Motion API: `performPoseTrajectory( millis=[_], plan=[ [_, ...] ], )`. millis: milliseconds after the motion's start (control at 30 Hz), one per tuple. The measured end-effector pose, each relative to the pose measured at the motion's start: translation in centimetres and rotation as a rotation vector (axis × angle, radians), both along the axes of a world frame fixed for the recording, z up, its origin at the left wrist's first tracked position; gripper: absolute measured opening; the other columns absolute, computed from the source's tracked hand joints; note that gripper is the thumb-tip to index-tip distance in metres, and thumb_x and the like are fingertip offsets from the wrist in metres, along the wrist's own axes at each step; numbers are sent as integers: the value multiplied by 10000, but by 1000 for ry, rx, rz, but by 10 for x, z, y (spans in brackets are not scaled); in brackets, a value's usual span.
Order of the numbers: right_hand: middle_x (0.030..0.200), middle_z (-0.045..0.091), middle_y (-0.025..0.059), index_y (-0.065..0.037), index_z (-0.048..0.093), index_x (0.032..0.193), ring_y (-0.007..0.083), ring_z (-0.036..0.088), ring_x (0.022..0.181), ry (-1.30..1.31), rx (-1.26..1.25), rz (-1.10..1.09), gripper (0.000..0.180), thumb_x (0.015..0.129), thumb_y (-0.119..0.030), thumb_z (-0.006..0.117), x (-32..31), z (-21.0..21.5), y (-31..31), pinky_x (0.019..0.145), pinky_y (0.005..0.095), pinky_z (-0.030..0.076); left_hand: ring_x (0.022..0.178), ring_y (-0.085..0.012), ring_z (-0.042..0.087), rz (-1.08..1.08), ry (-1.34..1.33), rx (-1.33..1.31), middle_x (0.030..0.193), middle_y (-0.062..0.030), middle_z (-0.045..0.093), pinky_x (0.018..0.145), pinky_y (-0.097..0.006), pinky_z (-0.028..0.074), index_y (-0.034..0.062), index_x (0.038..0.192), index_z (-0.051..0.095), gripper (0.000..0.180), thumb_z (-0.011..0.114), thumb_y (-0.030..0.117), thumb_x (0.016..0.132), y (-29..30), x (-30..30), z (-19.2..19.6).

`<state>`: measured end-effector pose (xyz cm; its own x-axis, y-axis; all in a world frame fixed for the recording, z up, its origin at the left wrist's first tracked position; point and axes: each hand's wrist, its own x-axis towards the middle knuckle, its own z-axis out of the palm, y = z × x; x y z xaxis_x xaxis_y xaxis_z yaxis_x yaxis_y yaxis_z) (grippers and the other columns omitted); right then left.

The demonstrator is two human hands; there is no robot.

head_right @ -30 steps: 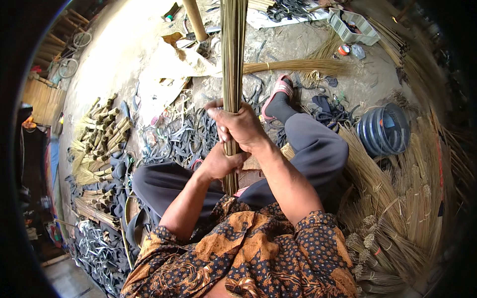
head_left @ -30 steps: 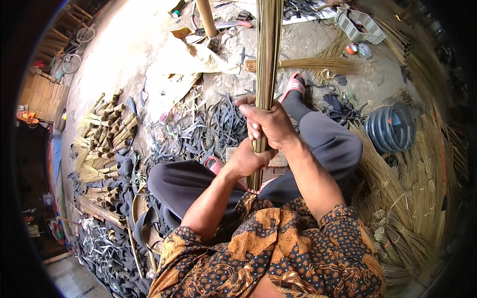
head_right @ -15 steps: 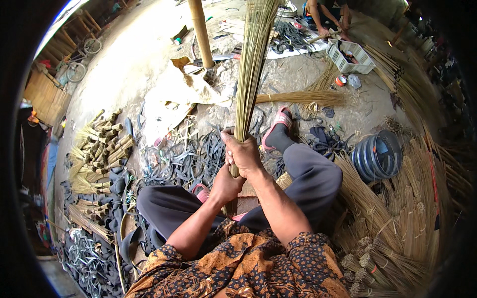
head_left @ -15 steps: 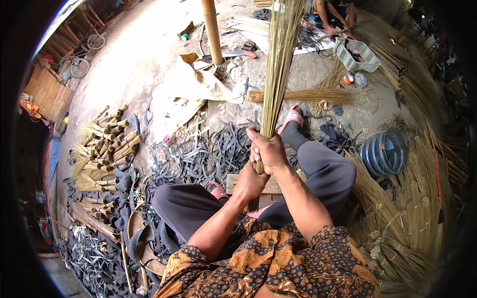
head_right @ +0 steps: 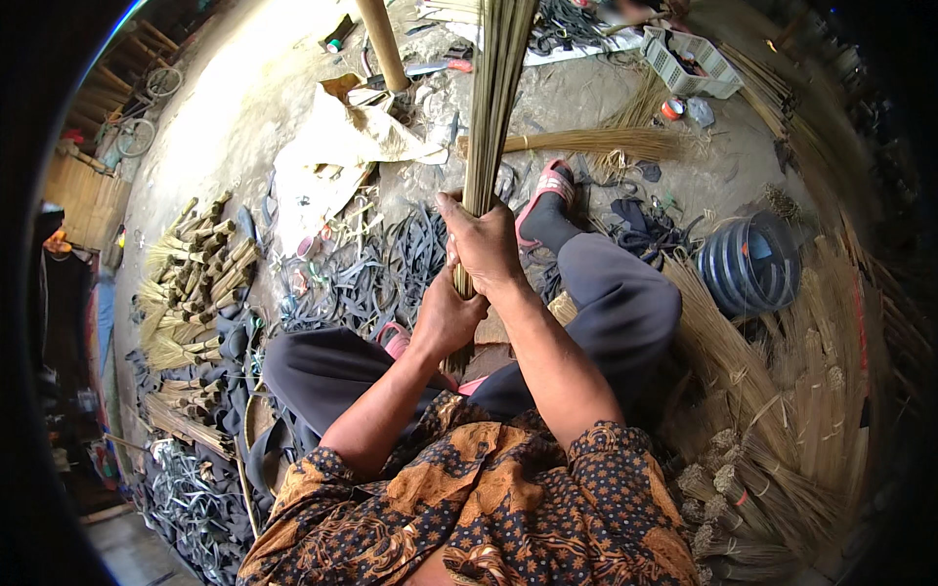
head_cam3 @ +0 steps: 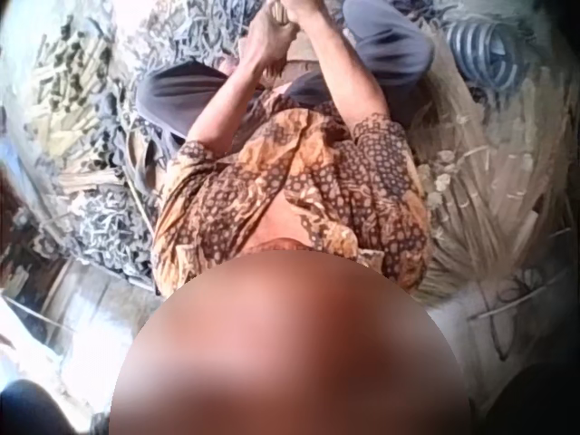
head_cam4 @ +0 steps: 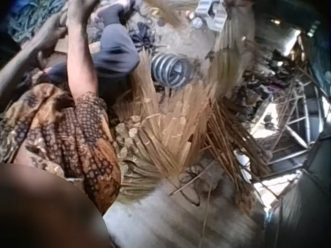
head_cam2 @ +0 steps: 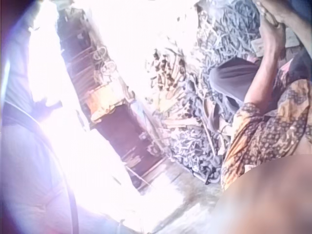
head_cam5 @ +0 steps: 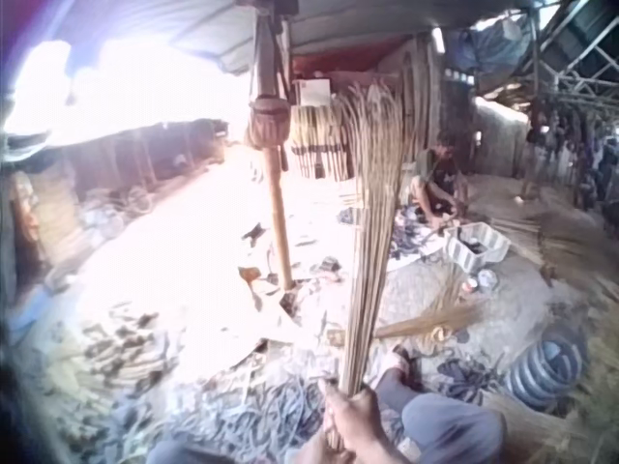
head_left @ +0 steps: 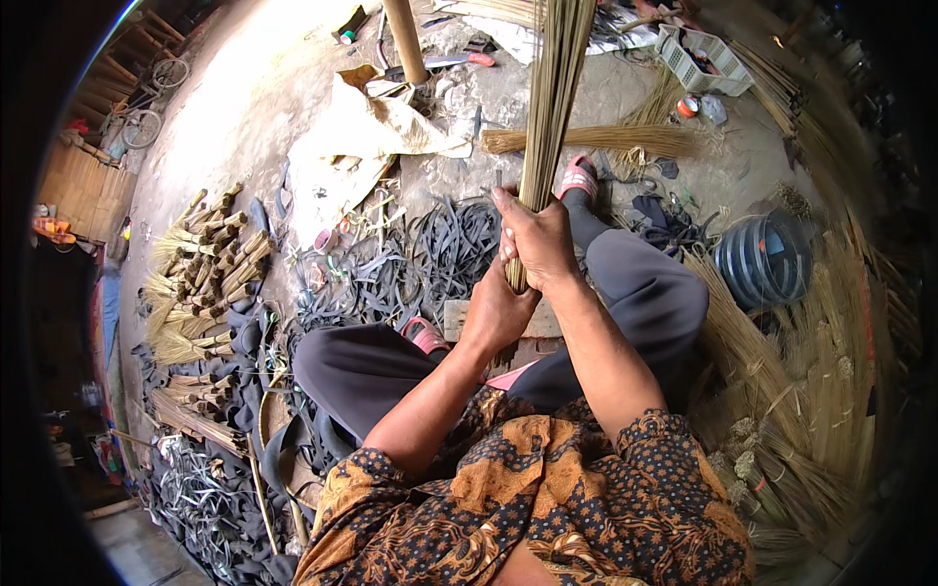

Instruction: The person sits on the floor and repeatedly gathers bundles of dried stalks, aligns them, and ties them with black strips. The person places each finished bundle aside and continues the process with new stalks.

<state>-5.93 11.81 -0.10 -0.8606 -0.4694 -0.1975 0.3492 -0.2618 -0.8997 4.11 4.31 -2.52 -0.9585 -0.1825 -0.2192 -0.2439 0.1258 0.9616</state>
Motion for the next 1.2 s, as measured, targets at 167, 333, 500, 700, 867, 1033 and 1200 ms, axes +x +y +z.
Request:
performPoseTrajectory(
  millis=[167, 333, 500, 700, 867, 1033, 1200],
  plan=[
    [674, 533, -28, -91, 616, 1345, 90, 532, 539, -167, -457, 238, 474, 955, -314, 770, -1, -3, 11, 494, 273, 475, 619, -102, 567, -326, -264, 388, 700, 6, 591, 543, -289, 478, 62, 883, 607, 80, 682, 73, 909, -24, 2, 2],
    [581, 484, -55, -106, 658, 1122, 78, 491, 428, -149, -107, -10, 226, 965, -245, 742, 1, -15, 0, 394, 270, 437, 677, -110, 593, -10, -14, -2, 786, -29, 641, 611, -308, 496, 30, 983, 621, 171, 695, 162, 901, -6, 4, -15],
    [581, 491, -44, -91, 691, 1061, 80, 491, 424, -181, -94, -96, 178, 975, -235, 751, 2, -31, -15, 385, 278, 436, 615, -239, 658, 33, -60, -222, 723, -125, 684, 595, -394, 513, 6, 939, 622, 280, 750, 249, 883, -5, 1, -27],
    [583, 485, -41, -90, 654, 1064, 107, 486, 430, -165, -74, -183, 251, 961, -282, 778, -1, -34, -37, 423, 294, 441, 984, -481, 707, 107, -87, -381, 998, -335, 710, 821, -508, 547, -56, 1187, 620, 489, 786, 254, 848, -21, -4, -11],
    [1194, 685, 122, -56, 542, 1420, 204, 670, 1100, 229, -89, -38, 578, 1045, -493, 598, -21, -22, -37, 945, 387, 561, 948, -497, 691, -38, -26, -364, 934, -297, 715, 809, -528, 555, 10, 1241, 633, 429, 743, 221, 883, -73, -25, 16],
    [1123, 706, 111, 5, 556, 1372, 181, 723, 915, 244, -9, 23, 596, 1059, -502, 574, -66, -38, -11, 853, 322, 581, 684, -234, 654, 9, -1, -452, 765, -165, 689, 680, -399, 527, 3, 1117, 645, 349, 757, 286, 945, -140, -47, 55],
    [936, 698, 31, -43, 658, 1145, 108, 667, 698, -86, 544, 105, 379, 1043, -406, 623, -69, -144, 17, 573, 245, 504, 629, -161, 578, 92, -12, -388, 695, -72, 629, 619, -362, 481, 27, 1093, 641, 330, 752, 310, 966, -172, -48, 69]
  ],
)
